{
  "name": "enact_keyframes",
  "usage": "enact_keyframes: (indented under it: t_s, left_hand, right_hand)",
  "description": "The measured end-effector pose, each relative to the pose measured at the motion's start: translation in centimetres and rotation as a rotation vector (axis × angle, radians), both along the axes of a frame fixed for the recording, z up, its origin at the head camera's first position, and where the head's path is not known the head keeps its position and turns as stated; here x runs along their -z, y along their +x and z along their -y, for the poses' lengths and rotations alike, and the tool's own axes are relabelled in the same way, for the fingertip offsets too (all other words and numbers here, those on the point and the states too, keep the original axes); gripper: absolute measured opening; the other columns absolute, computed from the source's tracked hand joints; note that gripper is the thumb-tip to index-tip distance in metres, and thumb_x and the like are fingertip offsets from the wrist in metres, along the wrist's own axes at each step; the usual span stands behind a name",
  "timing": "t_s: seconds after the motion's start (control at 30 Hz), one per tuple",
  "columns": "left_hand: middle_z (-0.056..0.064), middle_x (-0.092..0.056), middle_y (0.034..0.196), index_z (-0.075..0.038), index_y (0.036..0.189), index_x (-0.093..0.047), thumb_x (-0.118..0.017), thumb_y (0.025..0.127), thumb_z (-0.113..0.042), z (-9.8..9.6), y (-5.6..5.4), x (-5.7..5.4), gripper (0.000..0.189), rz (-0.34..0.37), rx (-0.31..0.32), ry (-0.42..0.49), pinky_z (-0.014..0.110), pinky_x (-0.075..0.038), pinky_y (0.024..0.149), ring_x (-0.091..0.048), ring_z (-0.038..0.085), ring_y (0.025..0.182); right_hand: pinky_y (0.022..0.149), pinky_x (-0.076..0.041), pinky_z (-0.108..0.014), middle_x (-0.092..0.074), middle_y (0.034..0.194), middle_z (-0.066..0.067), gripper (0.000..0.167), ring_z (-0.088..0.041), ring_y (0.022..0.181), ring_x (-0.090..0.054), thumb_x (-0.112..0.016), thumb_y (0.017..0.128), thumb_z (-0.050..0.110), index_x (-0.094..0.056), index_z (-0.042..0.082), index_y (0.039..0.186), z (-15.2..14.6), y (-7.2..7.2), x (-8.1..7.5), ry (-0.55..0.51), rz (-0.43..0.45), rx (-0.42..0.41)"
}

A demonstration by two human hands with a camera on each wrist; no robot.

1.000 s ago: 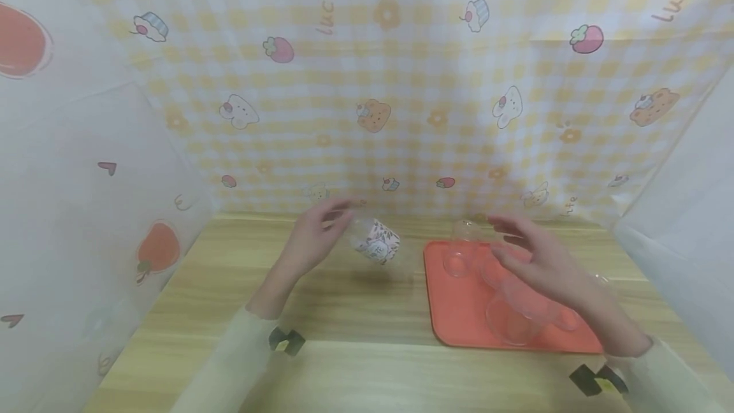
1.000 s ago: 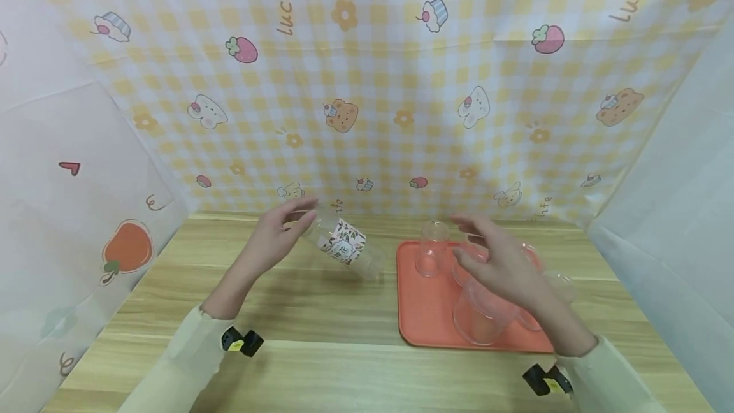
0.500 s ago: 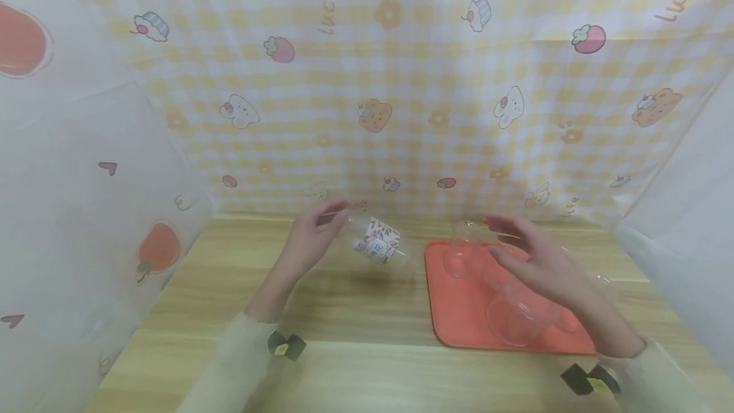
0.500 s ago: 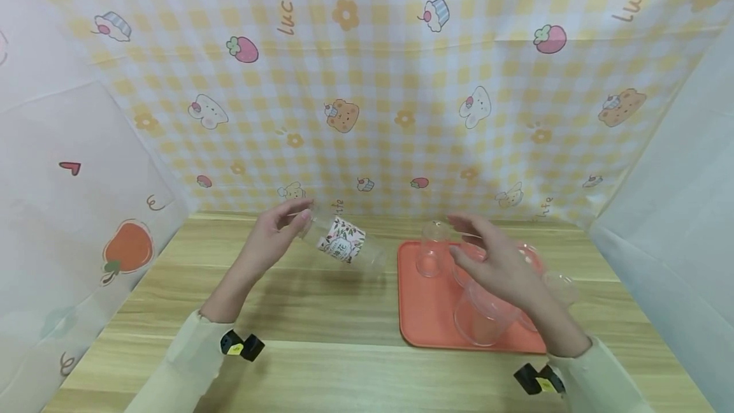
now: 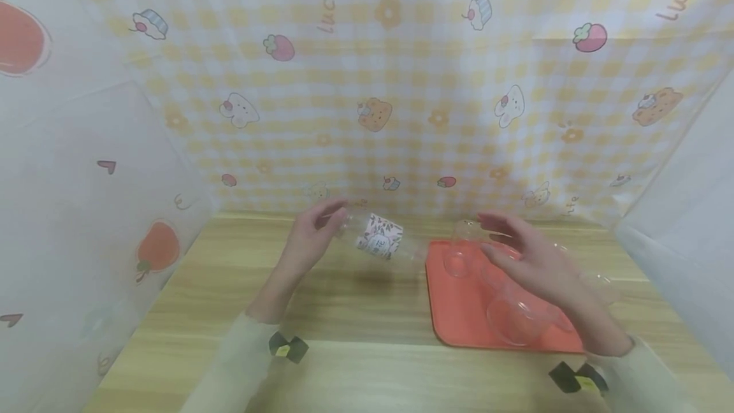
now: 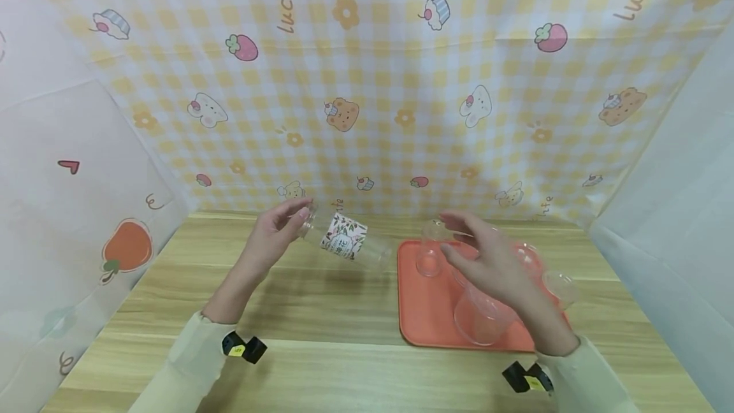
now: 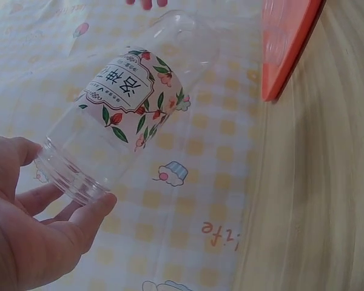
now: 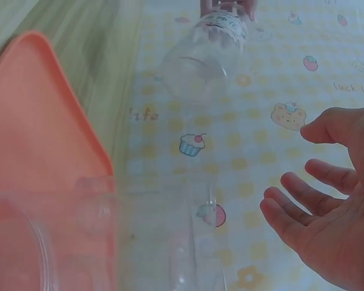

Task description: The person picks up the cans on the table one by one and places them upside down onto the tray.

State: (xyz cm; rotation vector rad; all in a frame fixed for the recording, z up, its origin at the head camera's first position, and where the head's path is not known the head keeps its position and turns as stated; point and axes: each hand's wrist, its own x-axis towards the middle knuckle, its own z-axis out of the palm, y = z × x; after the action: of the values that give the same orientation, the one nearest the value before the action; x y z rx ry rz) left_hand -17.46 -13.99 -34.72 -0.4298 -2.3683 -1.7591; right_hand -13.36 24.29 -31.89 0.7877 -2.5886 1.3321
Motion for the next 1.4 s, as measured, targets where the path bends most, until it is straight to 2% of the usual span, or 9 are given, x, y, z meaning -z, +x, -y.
enact_keyframes:
  t_s: [0.2, 0.47, 0.7, 0.9, 0.97, 1.17, 1.4]
  left_hand:
    - [0.016, -0.059, 0.139, -0.007, 0.14, -0.059, -0.06, 0.104, -0.032, -0.2, 0.0, 0.2, 0.043, 0.024, 0.023, 0.084, 0.042, -0.056, 0.093, -0.064, 0.032, 0.115]
    - [0.011, -0.061, 0.136, -0.01, 0.139, -0.06, -0.059, 0.104, -0.034, -0.5, 0.1, 0.3, 0.042, 0.068, 0.017, 0.155, 0.04, -0.056, 0.093, -0.062, 0.031, 0.117]
    - [0.014, -0.058, 0.139, -0.012, 0.142, -0.058, -0.06, 0.104, -0.036, -0.7, 0.4, 0.1, 0.045, 0.128, -0.01, 0.215, 0.035, -0.056, 0.093, -0.062, 0.031, 0.117]
    - [0.015, -0.059, 0.137, -0.014, 0.142, -0.058, -0.062, 0.101, -0.041, -0.8, 0.4, 0.2, 0.049, 0.165, -0.036, 0.267, 0.033, -0.055, 0.093, -0.064, 0.03, 0.114]
    - [0.014, -0.059, 0.137, -0.014, 0.142, -0.058, -0.063, 0.101, -0.041, -0.9, 0.4, 0.3, 0.049, 0.168, -0.035, 0.289, 0.033, -0.055, 0.094, -0.063, 0.032, 0.115]
    - [0.018, -0.057, 0.139, -0.01, 0.141, -0.057, -0.064, 0.101, -0.037, -1.2, 0.4, 0.4, 0.049, 0.17, -0.005, 0.386, 0.032, -0.054, 0.095, -0.058, 0.04, 0.123]
    - [0.017, -0.057, 0.139, -0.007, 0.142, -0.055, -0.062, 0.102, -0.037, -1.5, 0.4, 0.3, 0.05, 0.169, -0.005, 0.416, 0.032, -0.054, 0.094, -0.059, 0.035, 0.122]
  right_hand:
    - [0.102, -0.047, -0.025, -0.054, 0.14, -0.022, 0.053, -0.042, 0.128, -0.052, -0.069, 0.098, 0.007, -0.046, -0.001, 0.145, 0.4, -0.1, 0.3, -0.027, 0.012, 0.001]
    - [0.1, -0.049, -0.027, -0.056, 0.139, -0.017, 0.051, -0.042, 0.127, -0.054, -0.069, 0.097, 0.006, -0.048, 0.0, 0.143, 1.1, -0.2, 0.4, -0.07, 0.014, 0.012]
    - [0.102, -0.048, -0.039, -0.056, 0.14, -0.017, 0.05, -0.039, 0.127, -0.055, -0.069, 0.099, 0.011, -0.048, 0.002, 0.143, 1.9, -0.2, 0.7, -0.096, 0.04, 0.031]
    - [0.1, -0.048, -0.024, -0.054, 0.142, -0.016, 0.048, -0.04, 0.128, -0.053, -0.068, 0.098, 0.006, -0.049, 0.0, 0.141, 2.7, -0.5, 1.1, -0.186, 0.06, 0.017]
    - [0.1, -0.048, -0.023, -0.054, 0.142, -0.017, 0.047, -0.042, 0.128, -0.052, -0.067, 0.098, 0.002, -0.049, -0.002, 0.141, 3.0, -0.6, 1.2, -0.217, 0.048, 0.007]
    - [0.103, -0.048, -0.032, -0.054, 0.141, -0.015, 0.048, -0.037, 0.129, -0.052, -0.068, 0.096, -0.001, -0.049, -0.006, 0.14, 3.8, -0.8, 1.4, -0.264, 0.009, -0.014]
    - [0.103, -0.047, -0.037, -0.053, 0.142, -0.016, 0.049, -0.038, 0.13, -0.051, -0.068, 0.096, -0.002, -0.048, -0.006, 0.14, 4.4, -0.9, 1.7, -0.309, 0.023, -0.004]
